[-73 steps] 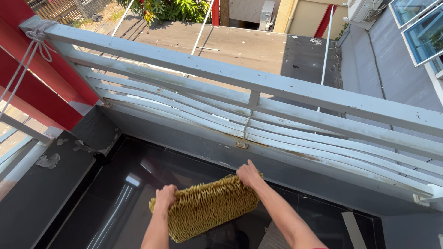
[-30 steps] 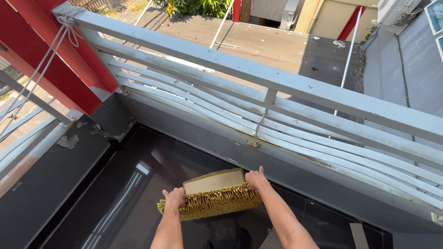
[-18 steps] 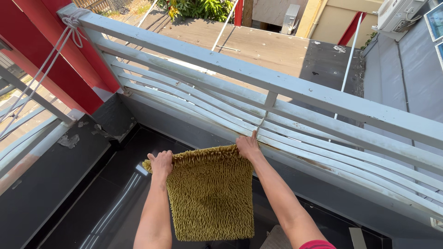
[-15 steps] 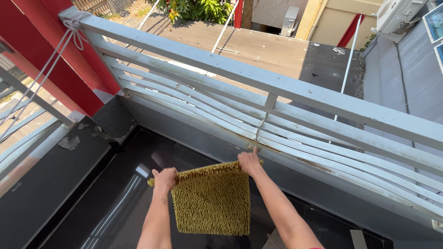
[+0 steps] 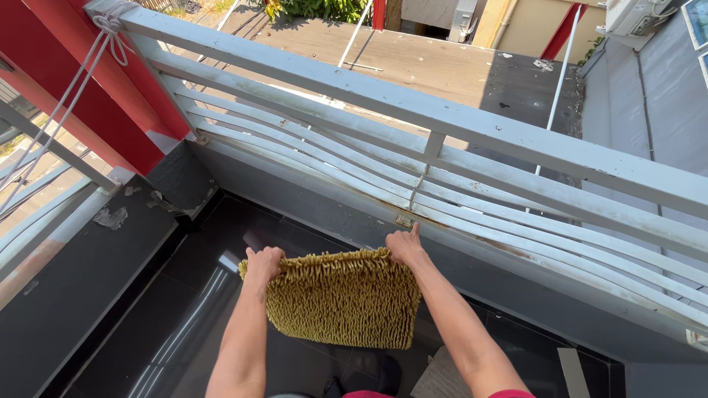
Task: The person shakes and hangs two green shaggy rugs and one beige rug on a balcony railing. Then the person uses a vacuum cleaner to clean the beige rug while it is hanging.
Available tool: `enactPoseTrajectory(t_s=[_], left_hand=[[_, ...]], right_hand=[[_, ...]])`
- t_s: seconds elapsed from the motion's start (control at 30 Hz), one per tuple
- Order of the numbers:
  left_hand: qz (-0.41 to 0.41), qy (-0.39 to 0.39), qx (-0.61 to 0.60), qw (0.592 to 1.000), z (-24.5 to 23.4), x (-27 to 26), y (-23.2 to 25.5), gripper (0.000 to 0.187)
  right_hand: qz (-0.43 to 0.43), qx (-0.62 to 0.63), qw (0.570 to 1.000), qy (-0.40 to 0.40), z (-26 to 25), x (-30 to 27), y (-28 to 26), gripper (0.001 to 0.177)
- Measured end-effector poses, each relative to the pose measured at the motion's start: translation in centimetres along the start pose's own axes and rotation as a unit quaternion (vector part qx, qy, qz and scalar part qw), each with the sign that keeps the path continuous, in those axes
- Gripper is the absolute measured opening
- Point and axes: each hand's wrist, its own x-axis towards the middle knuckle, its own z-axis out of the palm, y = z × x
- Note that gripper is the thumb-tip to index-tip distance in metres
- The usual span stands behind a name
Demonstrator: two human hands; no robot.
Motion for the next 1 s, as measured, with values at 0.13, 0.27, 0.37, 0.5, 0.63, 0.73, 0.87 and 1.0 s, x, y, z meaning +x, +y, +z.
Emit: enactPoseTrajectory(t_s=[0.13, 0.27, 0.37, 0.5, 0.63, 0.73, 0.87, 1.0], left_hand=[[0.048, 0.008, 0.023, 0.999, -5.4, 0.3, 0.4, 0.037], [0.144, 0.072, 0.019, 0.987, -8.9, -1.9, 2.6, 0.033], [0.208, 0.105, 0.029, 0.972, -10.7, -3.0, 4.7, 0.033], [0.274, 0.102, 0.029, 0.956, -12.9, -3.7, 9.1, 0.038], [0.326, 0.089, 0.024, 0.941, -14.9, -4.8, 13.1, 0.039], [0.359, 0.086, 0.017, 0.929, -16.9, -4.8, 16.0, 0.038], [0.405, 0.135, -0.005, 0.904, -20.3, -3.9, 20.8, 0.036], [0.41, 0.192, 0.001, 0.892, -25.8, -2.2, 27.4, 0.039]], right_hand=[[-0.008, 0.016, 1.0, 0.016, -4.9, -2.7, 1.2, 0.02], [0.007, 0.054, 0.996, 0.064, -4.4, -8.7, 3.1, 0.019], [0.031, 0.081, 0.988, 0.124, -4.1, -13.4, 4.3, 0.016], [0.095, 0.07, 0.985, 0.129, -3.7, -19.3, 5.7, 0.014], [0.153, 0.091, 0.973, 0.145, -3.1, -24.7, 7.0, 0.012], [0.167, 0.089, 0.96, 0.209, -4.2, -27.5, 9.0, 0.011], [0.207, 0.049, 0.942, 0.259, -7.6, -30.8, 12.6, 0.009], [0.242, -0.009, 0.906, 0.346, -12.1, -33.7, 17.7, 0.01]])
